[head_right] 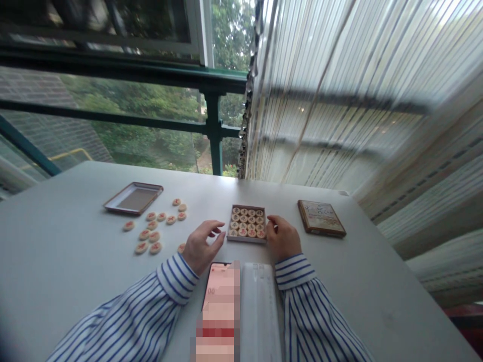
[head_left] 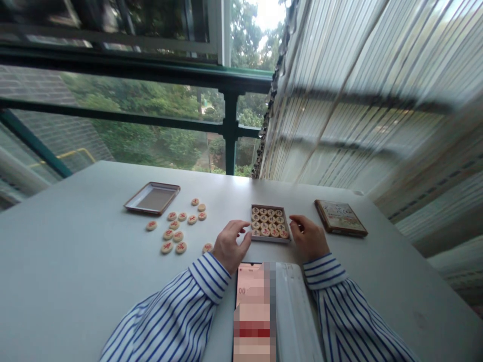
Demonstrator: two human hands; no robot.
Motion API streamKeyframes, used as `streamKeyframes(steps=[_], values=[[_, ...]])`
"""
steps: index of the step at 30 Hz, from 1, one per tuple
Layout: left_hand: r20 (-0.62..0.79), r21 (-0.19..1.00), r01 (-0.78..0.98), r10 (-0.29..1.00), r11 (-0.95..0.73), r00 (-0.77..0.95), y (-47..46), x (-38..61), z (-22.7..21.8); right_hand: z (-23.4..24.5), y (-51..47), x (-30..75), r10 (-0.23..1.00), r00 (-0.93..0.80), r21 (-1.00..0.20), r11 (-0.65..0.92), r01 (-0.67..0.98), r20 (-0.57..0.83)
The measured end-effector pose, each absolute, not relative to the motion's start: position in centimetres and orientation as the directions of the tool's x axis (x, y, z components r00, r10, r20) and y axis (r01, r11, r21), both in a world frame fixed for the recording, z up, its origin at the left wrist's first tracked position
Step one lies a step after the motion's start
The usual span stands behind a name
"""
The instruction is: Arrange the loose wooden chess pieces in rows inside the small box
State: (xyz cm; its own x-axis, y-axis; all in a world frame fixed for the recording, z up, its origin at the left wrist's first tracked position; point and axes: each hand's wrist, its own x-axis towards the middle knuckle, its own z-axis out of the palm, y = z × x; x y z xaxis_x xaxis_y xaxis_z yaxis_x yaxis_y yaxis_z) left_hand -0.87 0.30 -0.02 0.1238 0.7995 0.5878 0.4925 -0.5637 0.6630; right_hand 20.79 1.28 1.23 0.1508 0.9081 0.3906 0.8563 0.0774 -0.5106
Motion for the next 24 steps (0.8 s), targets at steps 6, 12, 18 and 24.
streamKeyframes(steps=[6, 12, 18, 24], values=[[0.629, 0.640, 0.534, 0.776, -0.552, 0.048, -0.1, -2.7, 1.6, 1.9, 1.2, 20.9, 0.880, 0.158, -0.567, 0.143, 0.812, 0.448], [0.661, 0.592, 0.623, 0.751, -0.511, -0.012, -0.9, -6.7, 2.7, 2.6, 1.0, 20.4, 0.887, 0.129, -0.587, 0.179, 0.789, 0.444], [0.718, 0.465, 0.731, 0.696, -0.500, 0.019, -1.7, -11.3, 2.1, 4.6, 0.8, 18.7, 0.874, 0.064, -0.557, 0.249, 0.792, 0.482], [0.763, 0.359, 0.822, 0.646, -0.441, 0.014, -2.3, -14.3, 0.6, 6.9, 0.4, 16.0, 0.870, -0.051, -0.536, 0.347, 0.770, 0.491]])
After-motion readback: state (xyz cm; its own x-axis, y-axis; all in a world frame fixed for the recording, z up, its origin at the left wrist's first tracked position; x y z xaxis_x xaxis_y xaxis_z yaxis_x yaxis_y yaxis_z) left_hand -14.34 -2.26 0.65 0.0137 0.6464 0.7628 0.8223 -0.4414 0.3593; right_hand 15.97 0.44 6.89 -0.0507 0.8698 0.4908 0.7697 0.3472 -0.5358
